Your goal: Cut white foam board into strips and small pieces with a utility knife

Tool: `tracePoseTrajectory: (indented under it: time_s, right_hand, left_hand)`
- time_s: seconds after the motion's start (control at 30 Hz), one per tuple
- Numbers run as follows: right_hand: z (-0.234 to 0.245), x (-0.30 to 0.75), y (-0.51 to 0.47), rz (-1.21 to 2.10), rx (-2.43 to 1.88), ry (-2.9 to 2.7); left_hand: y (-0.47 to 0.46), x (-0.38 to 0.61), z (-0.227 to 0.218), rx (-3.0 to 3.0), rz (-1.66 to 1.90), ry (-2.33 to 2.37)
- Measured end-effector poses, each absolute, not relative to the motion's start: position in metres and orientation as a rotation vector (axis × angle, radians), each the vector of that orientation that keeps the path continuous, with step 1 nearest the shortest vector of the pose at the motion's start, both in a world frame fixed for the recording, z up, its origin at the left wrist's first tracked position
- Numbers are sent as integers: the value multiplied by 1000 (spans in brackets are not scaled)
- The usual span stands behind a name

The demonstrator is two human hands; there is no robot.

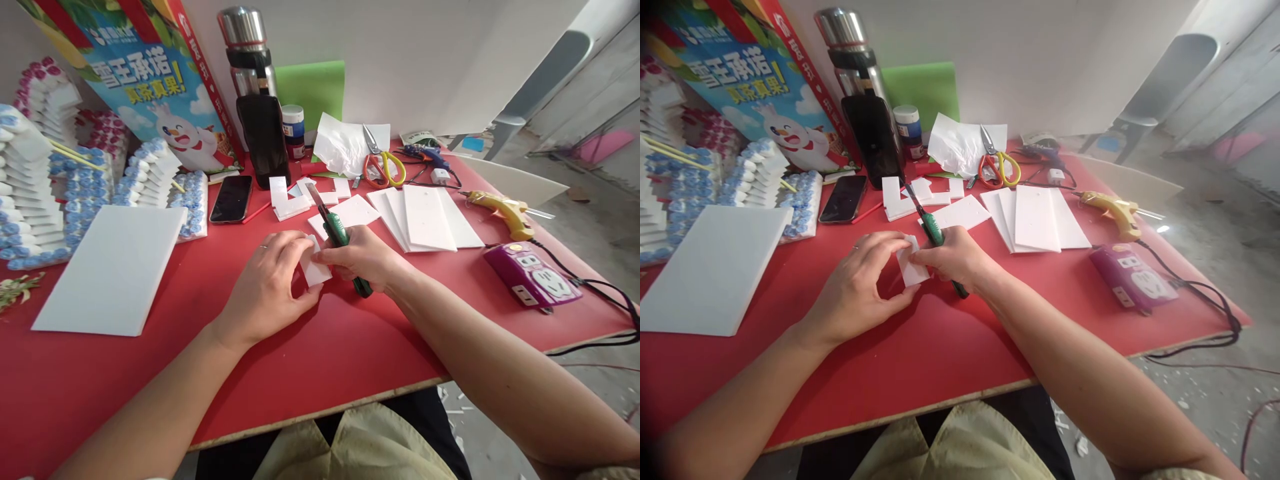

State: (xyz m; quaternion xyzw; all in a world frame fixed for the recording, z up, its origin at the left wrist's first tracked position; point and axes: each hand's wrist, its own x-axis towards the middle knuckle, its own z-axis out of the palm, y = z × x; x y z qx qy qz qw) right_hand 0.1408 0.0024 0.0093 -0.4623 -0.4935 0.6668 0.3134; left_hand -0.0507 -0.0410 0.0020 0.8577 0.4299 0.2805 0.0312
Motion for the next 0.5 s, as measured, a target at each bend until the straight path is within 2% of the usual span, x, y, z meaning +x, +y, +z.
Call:
tracePoseTrajectory:
  time_s: [0.33,0.5]
  right_hand:
    - [7,141,2,1785,-1196,-1344]
    - [10,146,6,1752,-1327,-1497]
  left_hand:
    - [-41,-49,3,2641,853,1348]
    - [-40,-53,-1,2623,773,1404]
